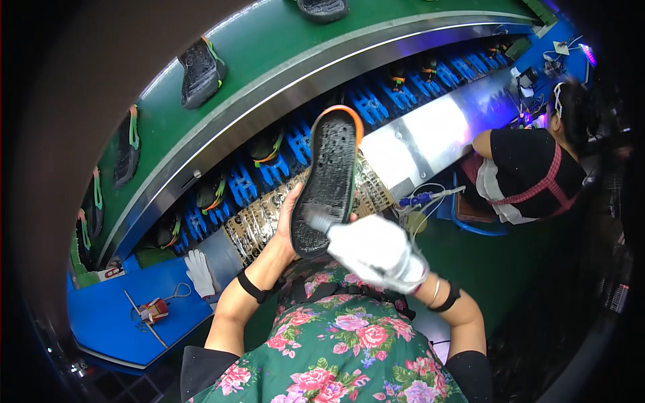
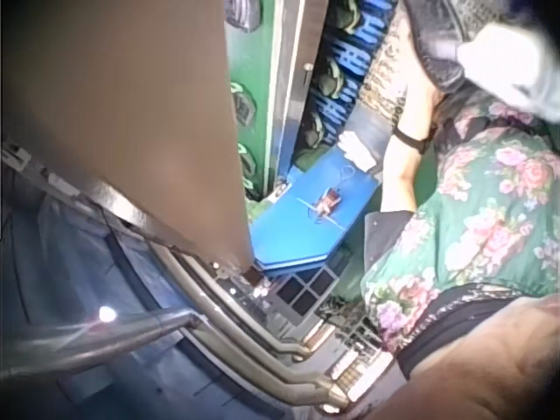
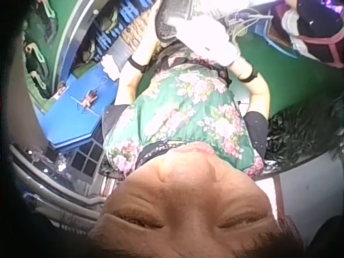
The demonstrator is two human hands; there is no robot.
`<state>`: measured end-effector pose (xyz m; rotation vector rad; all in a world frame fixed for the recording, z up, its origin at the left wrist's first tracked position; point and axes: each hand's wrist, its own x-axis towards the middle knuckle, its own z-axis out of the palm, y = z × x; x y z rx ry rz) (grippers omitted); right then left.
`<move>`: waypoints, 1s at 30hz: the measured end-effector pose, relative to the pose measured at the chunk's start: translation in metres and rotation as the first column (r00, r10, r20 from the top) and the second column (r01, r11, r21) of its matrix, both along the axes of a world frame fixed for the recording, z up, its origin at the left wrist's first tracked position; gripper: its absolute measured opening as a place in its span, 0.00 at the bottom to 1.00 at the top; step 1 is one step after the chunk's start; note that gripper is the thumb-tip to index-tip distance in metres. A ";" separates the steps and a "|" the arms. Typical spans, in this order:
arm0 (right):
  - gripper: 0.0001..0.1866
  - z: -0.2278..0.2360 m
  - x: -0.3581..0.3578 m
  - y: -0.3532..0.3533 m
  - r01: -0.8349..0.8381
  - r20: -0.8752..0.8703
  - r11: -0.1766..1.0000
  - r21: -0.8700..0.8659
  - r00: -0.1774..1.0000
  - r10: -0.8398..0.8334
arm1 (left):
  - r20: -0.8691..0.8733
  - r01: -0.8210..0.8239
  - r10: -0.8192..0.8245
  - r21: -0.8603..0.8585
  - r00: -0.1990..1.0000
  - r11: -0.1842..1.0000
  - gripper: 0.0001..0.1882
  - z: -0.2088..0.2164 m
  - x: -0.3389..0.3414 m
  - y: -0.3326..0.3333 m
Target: Applying adhesive or cleaning liquid to shoe soles using a brush on an assembly line.
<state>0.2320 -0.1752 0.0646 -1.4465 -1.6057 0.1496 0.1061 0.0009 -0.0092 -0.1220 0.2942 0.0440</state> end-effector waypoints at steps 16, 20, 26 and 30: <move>0.11 -0.067 0.002 0.005 -0.085 -0.980 0.983 -0.160 0.136 -0.147 | -0.307 -0.150 0.243 0.297 0.920 0.943 0.41 -0.148 -0.114 0.022; 0.12 -0.090 0.008 0.001 -0.013 -0.985 0.991 -0.130 0.114 -0.128 | -0.441 -0.110 0.283 0.378 0.852 0.919 0.37 -0.181 -0.158 0.020; 0.11 -0.101 0.013 -0.003 -0.049 -0.980 0.984 -0.172 0.112 -0.166 | -0.769 0.274 0.443 0.598 0.462 0.753 0.29 -0.246 -0.253 0.045; 0.11 -0.117 0.031 -0.017 0.021 -0.984 0.986 -0.168 0.055 -0.169 | -0.582 0.797 0.688 0.604 0.433 0.009 0.27 -0.201 -0.199 0.058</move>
